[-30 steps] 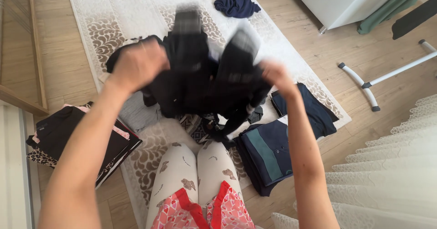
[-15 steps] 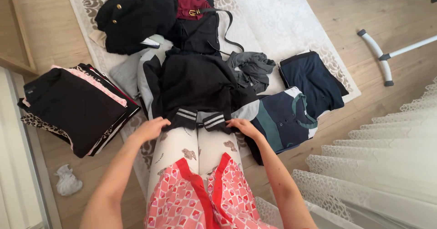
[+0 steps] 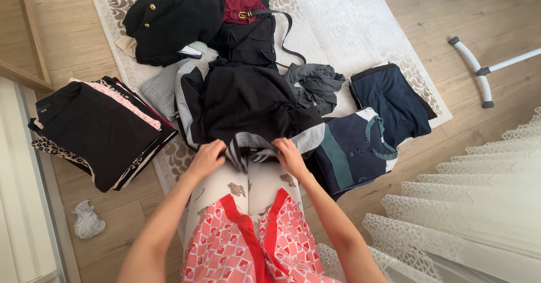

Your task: Wiping a shelf and then folding various items of clothing and placing them into a wardrobe.

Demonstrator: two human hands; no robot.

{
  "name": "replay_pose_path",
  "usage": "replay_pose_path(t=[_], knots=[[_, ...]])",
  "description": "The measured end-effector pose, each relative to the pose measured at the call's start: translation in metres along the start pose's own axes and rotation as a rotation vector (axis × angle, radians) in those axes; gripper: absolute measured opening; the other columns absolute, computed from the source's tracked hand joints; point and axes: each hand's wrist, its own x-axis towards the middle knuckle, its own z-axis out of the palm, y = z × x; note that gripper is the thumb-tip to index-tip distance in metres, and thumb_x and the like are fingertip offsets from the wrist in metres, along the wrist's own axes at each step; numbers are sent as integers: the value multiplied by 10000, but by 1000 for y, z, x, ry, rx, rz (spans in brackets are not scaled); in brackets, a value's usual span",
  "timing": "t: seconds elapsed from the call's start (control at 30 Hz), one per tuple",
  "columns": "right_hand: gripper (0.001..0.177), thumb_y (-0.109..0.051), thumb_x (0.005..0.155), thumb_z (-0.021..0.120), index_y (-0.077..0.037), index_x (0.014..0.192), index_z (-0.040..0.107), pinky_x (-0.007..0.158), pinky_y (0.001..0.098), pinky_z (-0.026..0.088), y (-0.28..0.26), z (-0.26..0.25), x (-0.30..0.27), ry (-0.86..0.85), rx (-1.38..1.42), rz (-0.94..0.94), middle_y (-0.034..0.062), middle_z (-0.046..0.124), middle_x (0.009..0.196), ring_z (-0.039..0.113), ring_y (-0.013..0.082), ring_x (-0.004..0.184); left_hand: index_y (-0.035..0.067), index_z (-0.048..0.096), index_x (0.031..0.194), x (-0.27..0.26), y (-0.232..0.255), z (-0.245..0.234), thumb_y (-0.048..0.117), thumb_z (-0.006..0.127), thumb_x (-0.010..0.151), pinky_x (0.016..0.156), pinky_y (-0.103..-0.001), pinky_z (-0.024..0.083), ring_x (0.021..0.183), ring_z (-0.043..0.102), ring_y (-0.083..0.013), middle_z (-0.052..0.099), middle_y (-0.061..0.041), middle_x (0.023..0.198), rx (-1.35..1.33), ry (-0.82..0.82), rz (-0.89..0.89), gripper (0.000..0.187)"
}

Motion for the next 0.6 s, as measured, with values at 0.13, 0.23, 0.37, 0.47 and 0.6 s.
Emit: replay_pose_path(t=[0.13,0.23,0.37,0.47,0.6], knots=[[410,17,624,639,-10,1009,502,990,458,498,-15,-20,-48,-27,-37,-331,197,604,1326,578,407,1161,-9,566,1024,-37,14,-10,74,689,657,904,-443,521,1034,607,-375,608,-176,1068,173,130,528,396],[372,24,766,674,-28,1114,553,993,450,497,-26,-31,-62,-292,-62,-398,175,598,1347,579,361,1156,54,608,1023,-47,24,-31,36,655,735,877,-427,508,1013,622,-312,614,-107,1012,154,-177,448,293],[496,39,675,629,40,1167,563,953,471,496,-48,-61,-46,-202,47,-325,237,567,1285,559,415,1114,14,595,1004,-40,36,-56,74,678,727,822,-441,503,963,611,-331,602,-140,987,116,-310,387,295],[541,28,623,604,59,1162,563,948,458,502,-14,-51,-46,-136,-7,-272,250,556,1243,553,431,1109,37,611,1027,-32,16,-57,-9,615,697,873,-430,511,1009,602,-327,607,-119,1023,240,-370,327,333],[284,-23,859,666,-29,1133,594,953,405,523,8,-36,-49,-128,-109,-61,124,590,1169,599,351,1098,69,619,1013,-37,3,-47,1,618,758,879,-424,511,1039,617,-288,627,-77,1025,216,-341,245,263]])
